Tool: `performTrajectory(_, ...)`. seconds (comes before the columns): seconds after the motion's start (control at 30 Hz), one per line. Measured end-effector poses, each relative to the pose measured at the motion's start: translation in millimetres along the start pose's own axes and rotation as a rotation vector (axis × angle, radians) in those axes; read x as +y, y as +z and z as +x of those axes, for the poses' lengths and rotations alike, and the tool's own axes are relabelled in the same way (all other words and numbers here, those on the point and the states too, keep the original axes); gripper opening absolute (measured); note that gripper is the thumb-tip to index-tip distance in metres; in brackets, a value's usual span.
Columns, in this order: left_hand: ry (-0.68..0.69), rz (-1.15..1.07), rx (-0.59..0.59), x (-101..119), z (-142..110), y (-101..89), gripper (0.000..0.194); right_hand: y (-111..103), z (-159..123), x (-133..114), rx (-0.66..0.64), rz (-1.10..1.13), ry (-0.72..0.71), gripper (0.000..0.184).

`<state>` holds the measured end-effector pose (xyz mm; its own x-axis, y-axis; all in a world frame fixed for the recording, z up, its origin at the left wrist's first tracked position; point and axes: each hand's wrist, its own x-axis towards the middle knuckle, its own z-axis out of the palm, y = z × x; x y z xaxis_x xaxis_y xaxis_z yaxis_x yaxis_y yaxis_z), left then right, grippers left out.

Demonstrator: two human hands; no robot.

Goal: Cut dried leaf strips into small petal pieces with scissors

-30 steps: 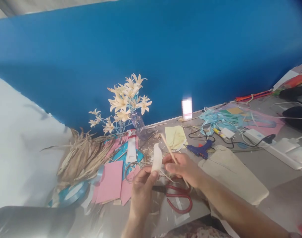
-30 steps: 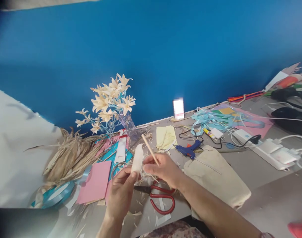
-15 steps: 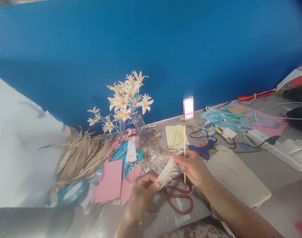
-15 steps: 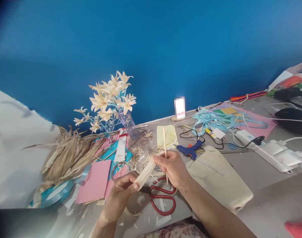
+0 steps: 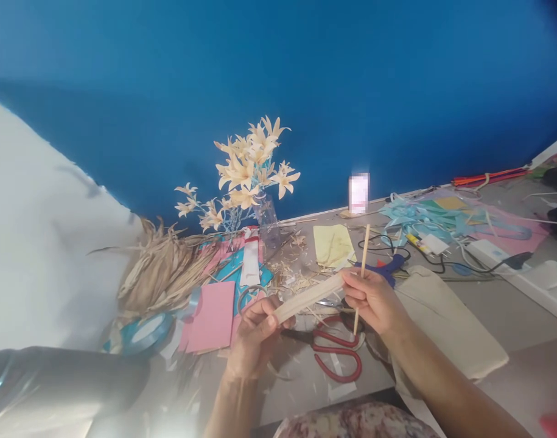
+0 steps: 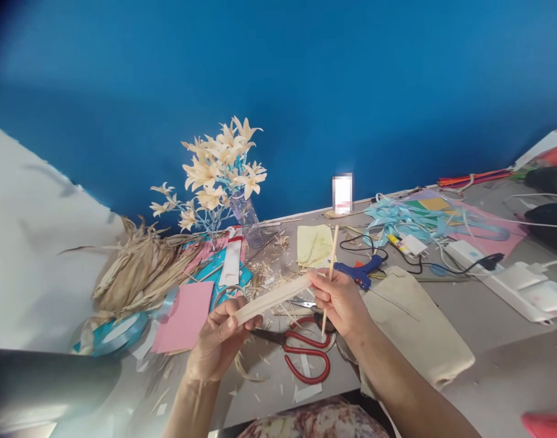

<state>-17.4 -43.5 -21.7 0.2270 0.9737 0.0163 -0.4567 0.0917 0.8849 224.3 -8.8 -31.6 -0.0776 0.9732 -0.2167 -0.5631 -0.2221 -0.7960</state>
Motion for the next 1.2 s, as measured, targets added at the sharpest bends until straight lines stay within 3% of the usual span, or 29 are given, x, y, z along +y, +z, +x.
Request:
performTrajectory(0.1, -0.031, 0.023, 0.004, 10, -2, -6.9, 0.031, -12, -4, -18, -0.155, -0.349, 0.064, 0.032)
performTrajectory(0.2, -0.069, 0.113, -0.050, 18, 2, -6.2, 0.028, -11, -7, -50, -0.058, -0.753, -0.167, 0.027)
performTrajectory(0.27, -0.101, 0.216, -0.085, 18, 7, 0.4, 0.022, 4, -8, -68, -0.145, -0.898, -0.294, 0.026)
performTrajectory(0.33, -0.123, 0.336, -0.083, 15, 13, 10.4, 0.017, 23, -7, -76, -0.320, -1.063, -0.366, 0.025)
performTrajectory(0.43, -0.115, 0.473, -0.038, 9, 18, 25.9, 0.014, 43, -2, -69, -0.669, -1.131, -0.253, 0.028)
performTrajectory(0.5, -0.109, 0.527, -0.015, 8, 18, 33.3, 0.015, 43, 0, -57, -0.776, -1.079, -0.059, 0.029)
performTrajectory(0.6, -0.152, 0.550, -0.059, 8, 15, 36.2, 0.013, 27, -1, -42, -0.743, -0.970, 0.126, 0.031)
performTrajectory(0.8, -0.216, 0.461, -0.162, 24, 12, 10.3, 0.007, -1, -10, -48, -0.693, -0.870, 0.175, 0.040)
performTrajectory(0.9, -0.177, 0.333, -0.066, 35, 12, -1.2, 0.025, 0, -11, -59, -0.712, -0.855, 0.186, 0.040)
performTrajectory(1.0, -0.111, 0.289, 0.045, 34, 9, 1.1, 0.038, 8, -7, -61, -0.718, -0.904, 0.177, 0.038)
performTrajectory(1.17, -0.010, -0.013, 0.496, -5, 0, 24.6, 0.030, 24, -3, -39, -0.496, -0.915, -0.032, 0.034)
performTrajectory(1.2, -0.026, -0.064, 0.540, -14, -1, 30.6, 0.032, 27, -4, -33, -0.476, -0.900, -0.058, 0.034)
